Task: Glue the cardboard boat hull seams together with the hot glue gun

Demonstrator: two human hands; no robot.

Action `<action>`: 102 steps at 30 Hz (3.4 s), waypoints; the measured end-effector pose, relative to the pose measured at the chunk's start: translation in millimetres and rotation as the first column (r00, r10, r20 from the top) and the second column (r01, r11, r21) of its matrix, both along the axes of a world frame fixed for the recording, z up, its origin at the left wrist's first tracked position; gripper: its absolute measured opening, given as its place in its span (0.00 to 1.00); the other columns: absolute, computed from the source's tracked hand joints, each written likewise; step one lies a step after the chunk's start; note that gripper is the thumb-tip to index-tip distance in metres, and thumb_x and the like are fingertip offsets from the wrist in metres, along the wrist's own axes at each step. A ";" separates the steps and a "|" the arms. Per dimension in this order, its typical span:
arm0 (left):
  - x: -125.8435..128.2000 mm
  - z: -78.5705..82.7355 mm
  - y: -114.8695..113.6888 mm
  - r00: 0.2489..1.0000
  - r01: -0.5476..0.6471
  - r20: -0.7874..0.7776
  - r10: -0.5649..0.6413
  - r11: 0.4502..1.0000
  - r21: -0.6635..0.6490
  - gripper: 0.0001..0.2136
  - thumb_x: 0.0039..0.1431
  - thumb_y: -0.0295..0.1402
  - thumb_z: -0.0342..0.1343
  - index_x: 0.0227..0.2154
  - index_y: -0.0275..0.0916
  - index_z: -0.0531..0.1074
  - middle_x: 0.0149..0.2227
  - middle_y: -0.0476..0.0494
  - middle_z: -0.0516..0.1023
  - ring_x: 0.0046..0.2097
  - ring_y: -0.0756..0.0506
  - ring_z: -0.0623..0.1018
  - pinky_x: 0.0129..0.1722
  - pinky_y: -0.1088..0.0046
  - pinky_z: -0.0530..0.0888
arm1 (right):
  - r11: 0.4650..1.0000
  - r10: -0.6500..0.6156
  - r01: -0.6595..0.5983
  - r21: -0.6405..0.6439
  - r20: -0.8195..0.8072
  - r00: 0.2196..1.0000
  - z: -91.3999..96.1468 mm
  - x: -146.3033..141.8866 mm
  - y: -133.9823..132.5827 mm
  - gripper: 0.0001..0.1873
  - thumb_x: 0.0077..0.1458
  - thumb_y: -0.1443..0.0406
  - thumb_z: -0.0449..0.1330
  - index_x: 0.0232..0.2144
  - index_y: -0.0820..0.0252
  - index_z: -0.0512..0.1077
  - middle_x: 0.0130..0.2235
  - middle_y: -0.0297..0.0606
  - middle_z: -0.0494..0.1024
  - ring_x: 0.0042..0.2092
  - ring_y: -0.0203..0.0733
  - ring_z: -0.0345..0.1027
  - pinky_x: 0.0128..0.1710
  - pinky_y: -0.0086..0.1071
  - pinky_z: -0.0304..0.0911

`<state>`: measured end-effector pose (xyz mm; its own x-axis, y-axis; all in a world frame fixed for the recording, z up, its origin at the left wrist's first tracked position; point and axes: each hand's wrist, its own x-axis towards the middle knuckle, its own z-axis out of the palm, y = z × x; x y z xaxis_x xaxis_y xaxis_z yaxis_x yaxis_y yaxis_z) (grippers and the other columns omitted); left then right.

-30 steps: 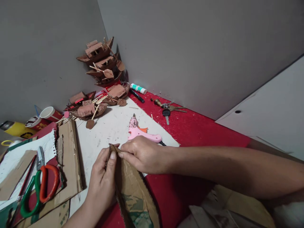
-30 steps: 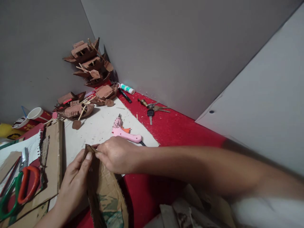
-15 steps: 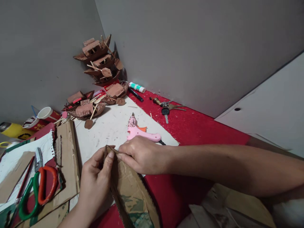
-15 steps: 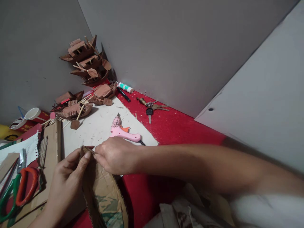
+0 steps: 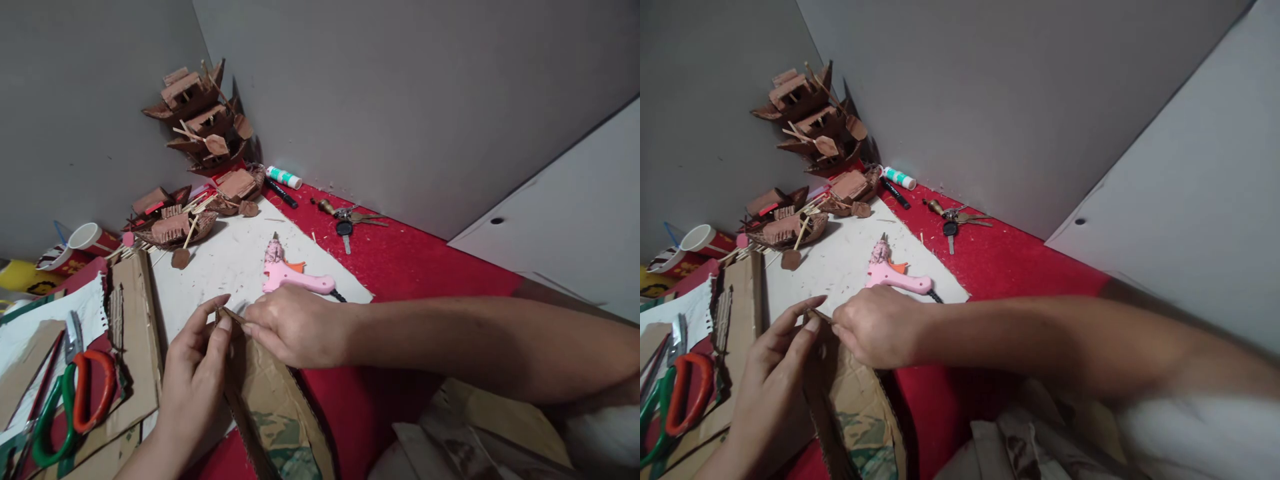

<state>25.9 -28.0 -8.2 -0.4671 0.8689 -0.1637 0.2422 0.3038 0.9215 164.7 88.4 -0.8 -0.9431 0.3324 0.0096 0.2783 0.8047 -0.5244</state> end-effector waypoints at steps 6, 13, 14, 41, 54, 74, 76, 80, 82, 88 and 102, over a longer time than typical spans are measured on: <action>1.4 0.9 2.7 0.994 0.098 -0.055 -0.097 0.995 0.016 0.16 0.60 0.42 0.52 0.44 0.38 0.73 0.30 0.47 0.73 0.31 0.48 0.70 0.30 0.76 0.68 | 1.000 0.012 -0.012 0.000 0.002 1.000 -0.4 -0.7 -0.2 0.16 0.62 0.64 0.47 0.34 0.65 0.73 0.35 0.44 0.79 0.33 0.41 0.69 0.30 0.33 0.51; 1.5 3.5 3.4 0.982 0.100 -0.161 -0.094 0.995 0.025 0.15 0.60 0.41 0.51 0.44 0.39 0.74 0.33 0.47 0.76 0.35 0.47 0.73 0.34 0.75 0.69 | 0.999 0.035 -0.034 0.012 -0.026 0.999 -2.2 0.8 0.3 0.15 0.62 0.65 0.48 0.34 0.65 0.73 0.34 0.44 0.79 0.33 0.42 0.69 0.31 0.34 0.51; 1.1 4.3 3.3 0.979 0.093 -0.186 -0.087 0.995 0.024 0.15 0.60 0.41 0.52 0.45 0.39 0.74 0.34 0.46 0.76 0.36 0.47 0.74 0.34 0.75 0.69 | 0.999 0.033 -0.033 0.014 -0.025 0.999 -2.6 1.1 0.6 0.15 0.62 0.64 0.48 0.34 0.65 0.73 0.34 0.44 0.79 0.33 0.41 0.68 0.31 0.34 0.51; -7.1 -0.6 1.9 0.950 0.245 -0.166 -0.266 0.960 -0.132 0.10 0.57 0.35 0.50 0.29 0.38 0.75 0.24 0.45 0.74 0.28 0.45 0.71 0.26 0.73 0.66 | 0.984 -0.047 0.041 -0.176 -0.029 0.998 -26.3 -2.5 2.0 0.14 0.55 0.67 0.51 0.19 0.62 0.59 0.19 0.29 0.60 0.24 0.31 0.48 0.27 0.29 0.44; -6.6 -2.6 3.4 0.963 0.230 -0.103 -0.249 0.958 -0.169 0.13 0.59 0.40 0.49 0.28 0.37 0.73 0.25 0.45 0.73 0.28 0.46 0.70 0.26 0.74 0.66 | 0.976 -0.078 0.057 -0.212 -0.092 0.993 -30.0 -2.0 1.8 0.14 0.53 0.69 0.52 0.17 0.61 0.56 0.19 0.27 0.57 0.23 0.30 0.47 0.26 0.28 0.44; -11.0 0.8 4.7 0.815 0.206 -0.490 -0.310 0.945 -0.254 0.20 0.62 0.44 0.45 0.21 0.39 0.71 0.19 0.45 0.70 0.21 0.48 0.67 0.23 0.72 0.56 | 0.984 -0.033 0.008 -0.178 -0.138 0.990 -29.7 -2.2 4.2 0.15 0.52 0.68 0.53 0.17 0.61 0.54 0.17 0.26 0.53 0.20 0.28 0.45 0.23 0.28 0.42; -9.7 4.1 3.0 0.784 0.193 -0.535 -0.314 0.943 -0.271 0.22 0.63 0.46 0.43 0.23 0.38 0.72 0.20 0.43 0.73 0.22 0.47 0.69 0.24 0.72 0.57 | 0.981 -0.059 0.034 -0.189 -0.127 0.990 -30.9 -3.0 4.2 0.14 0.53 0.67 0.52 0.17 0.61 0.57 0.17 0.28 0.57 0.21 0.29 0.48 0.23 0.27 0.43; -8.8 12.9 -0.6 0.633 0.093 -0.696 -0.340 0.925 -0.368 0.29 0.59 0.56 0.39 0.28 0.36 0.76 0.24 0.37 0.77 0.27 0.42 0.75 0.25 0.70 0.61 | 0.974 -0.103 0.079 -0.213 -0.104 0.989 -38.4 -1.8 3.7 0.15 0.55 0.63 0.50 0.18 0.60 0.62 0.19 0.33 0.65 0.22 0.33 0.56 0.23 0.28 0.49; -13.2 15.6 -0.5 0.580 -0.006 -0.754 -0.308 0.924 -0.381 0.33 0.56 0.60 0.39 0.32 0.33 0.76 0.28 0.32 0.78 0.31 0.38 0.77 0.29 0.67 0.65 | 0.978 -0.066 0.045 -0.206 -0.097 0.993 -44.3 -0.9 4.5 0.16 0.55 0.61 0.50 0.19 0.60 0.65 0.19 0.36 0.68 0.23 0.36 0.59 0.24 0.29 0.52; -40.7 17.7 1.6 0.833 -0.039 -0.549 0.067 0.997 0.064 0.35 0.56 0.61 0.39 0.33 0.32 0.76 0.28 0.35 0.77 0.31 0.41 0.76 0.33 0.67 0.69 | 0.972 -0.138 0.107 -0.208 -0.138 0.981 -46.4 -4.9 9.5 0.18 0.54 0.56 0.50 0.19 0.59 0.68 0.21 0.39 0.73 0.25 0.40 0.65 0.25 0.31 0.56; -0.4 70.4 -37.9 0.750 -0.166 0.658 -0.073 0.941 0.294 0.33 0.59 0.55 0.42 0.43 0.27 0.76 0.49 0.27 0.76 0.51 0.36 0.76 0.52 0.63 0.69 | 0.963 -0.243 0.091 -0.253 -0.670 0.702 -12.2 3.1 7.9 0.18 0.59 0.58 0.53 0.20 0.60 0.65 0.20 0.31 0.67 0.25 0.34 0.61 0.29 0.29 0.58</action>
<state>25.4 -65.8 62.2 -0.3894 0.9060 -0.1657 -0.4590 -0.0350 0.8878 167.7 96.4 -13.0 -0.6248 0.5500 0.5543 -0.1017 0.6465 -0.7561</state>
